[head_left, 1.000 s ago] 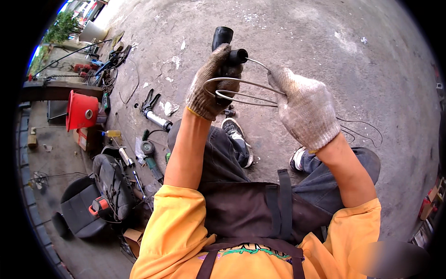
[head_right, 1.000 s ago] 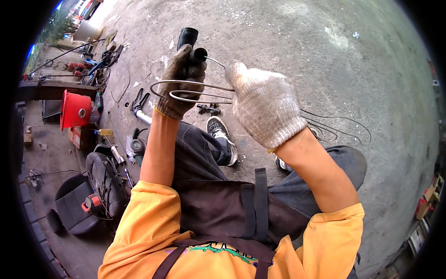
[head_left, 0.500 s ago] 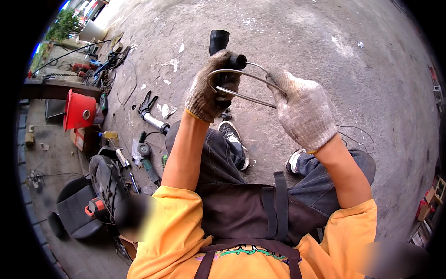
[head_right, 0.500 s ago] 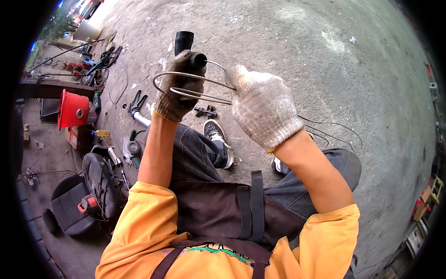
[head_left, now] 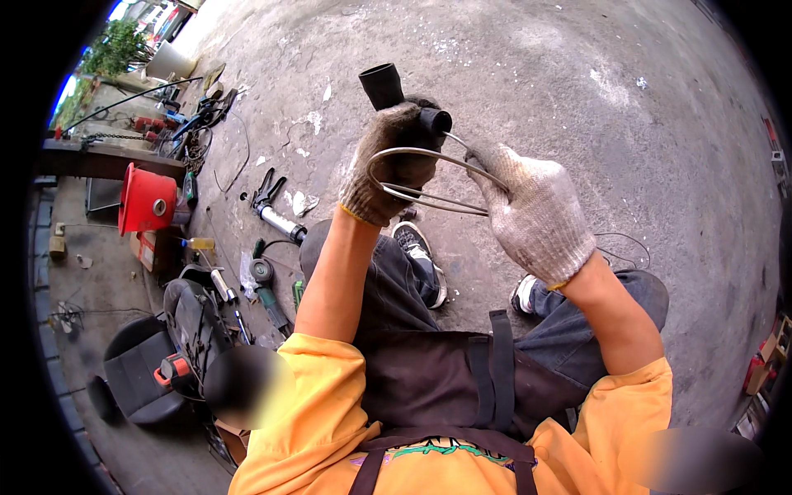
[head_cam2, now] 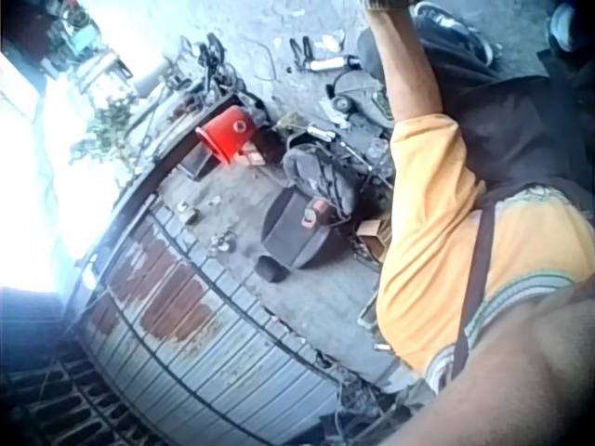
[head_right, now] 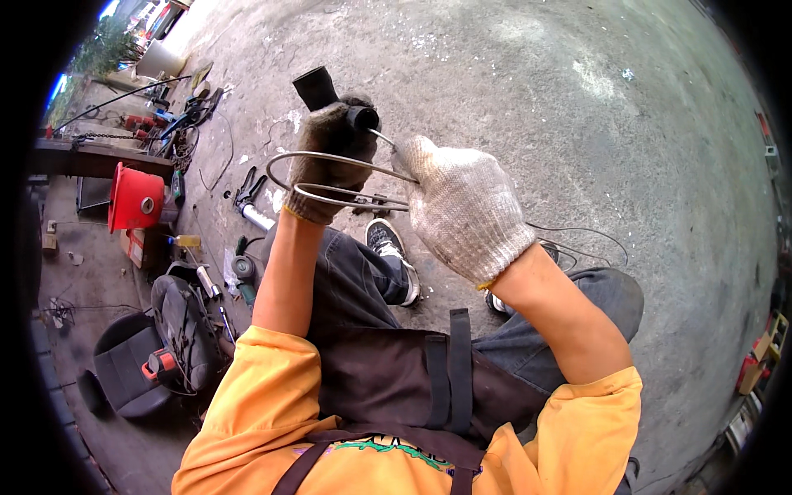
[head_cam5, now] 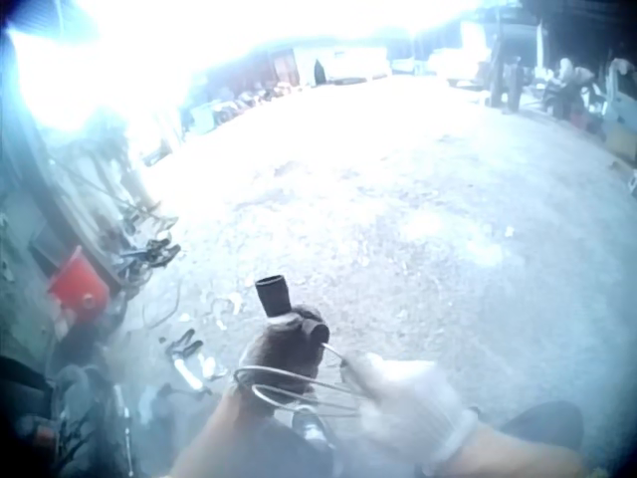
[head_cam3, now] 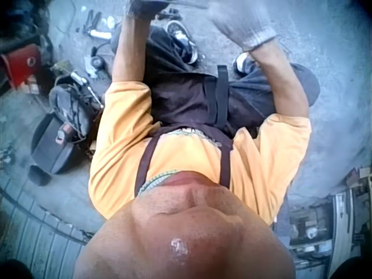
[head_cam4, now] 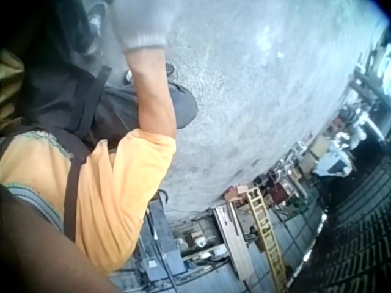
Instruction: The person sits on the floor and inserts a metal wire into a black plastic pipe fitting, bending the wire into loops to form a cage-like structure. The person repeatedly adjusts the wire loops and cleans the fitting with a white cloth.
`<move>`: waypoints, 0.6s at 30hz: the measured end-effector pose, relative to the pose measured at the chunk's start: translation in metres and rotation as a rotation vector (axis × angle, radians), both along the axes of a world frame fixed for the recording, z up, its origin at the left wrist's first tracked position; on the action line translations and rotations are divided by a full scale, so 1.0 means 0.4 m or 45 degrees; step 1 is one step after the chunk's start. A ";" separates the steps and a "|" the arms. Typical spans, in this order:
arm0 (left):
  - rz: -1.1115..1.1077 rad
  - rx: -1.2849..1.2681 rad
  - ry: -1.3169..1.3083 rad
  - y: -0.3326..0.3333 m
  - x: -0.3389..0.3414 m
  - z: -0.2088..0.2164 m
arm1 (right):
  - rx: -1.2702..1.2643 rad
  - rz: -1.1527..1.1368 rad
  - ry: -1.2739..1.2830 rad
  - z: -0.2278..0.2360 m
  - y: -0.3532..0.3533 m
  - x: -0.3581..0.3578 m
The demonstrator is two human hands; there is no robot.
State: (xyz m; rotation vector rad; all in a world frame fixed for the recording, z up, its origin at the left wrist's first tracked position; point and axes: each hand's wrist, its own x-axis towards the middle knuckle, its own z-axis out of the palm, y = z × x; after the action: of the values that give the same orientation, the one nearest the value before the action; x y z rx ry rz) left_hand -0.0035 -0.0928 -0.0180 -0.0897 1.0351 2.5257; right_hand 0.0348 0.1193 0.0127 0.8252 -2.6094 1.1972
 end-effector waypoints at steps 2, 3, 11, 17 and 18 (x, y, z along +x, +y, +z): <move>0.187 -0.134 -0.020 0.005 0.006 0.008 | -0.082 -0.042 0.033 0.007 0.011 0.000; 0.288 -0.204 -0.035 0.008 0.013 0.019 | -0.126 -0.056 0.045 0.011 0.014 0.000; 0.207 -0.326 0.327 -0.009 0.008 -0.021 | -0.709 0.104 -1.051 0.051 0.025 -0.028; 0.203 -1.408 0.902 0.003 0.032 0.015 | -0.678 0.193 -1.263 0.052 0.019 -0.043; 0.150 -1.644 0.993 0.007 0.036 0.030 | -0.656 0.186 -1.252 0.048 0.017 -0.047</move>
State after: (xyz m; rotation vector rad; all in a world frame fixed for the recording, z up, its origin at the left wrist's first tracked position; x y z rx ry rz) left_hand 0.0111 -0.0899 -0.0062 0.5118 2.8260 1.5044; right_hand 0.0160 0.1261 0.0320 0.3483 -2.5869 2.6967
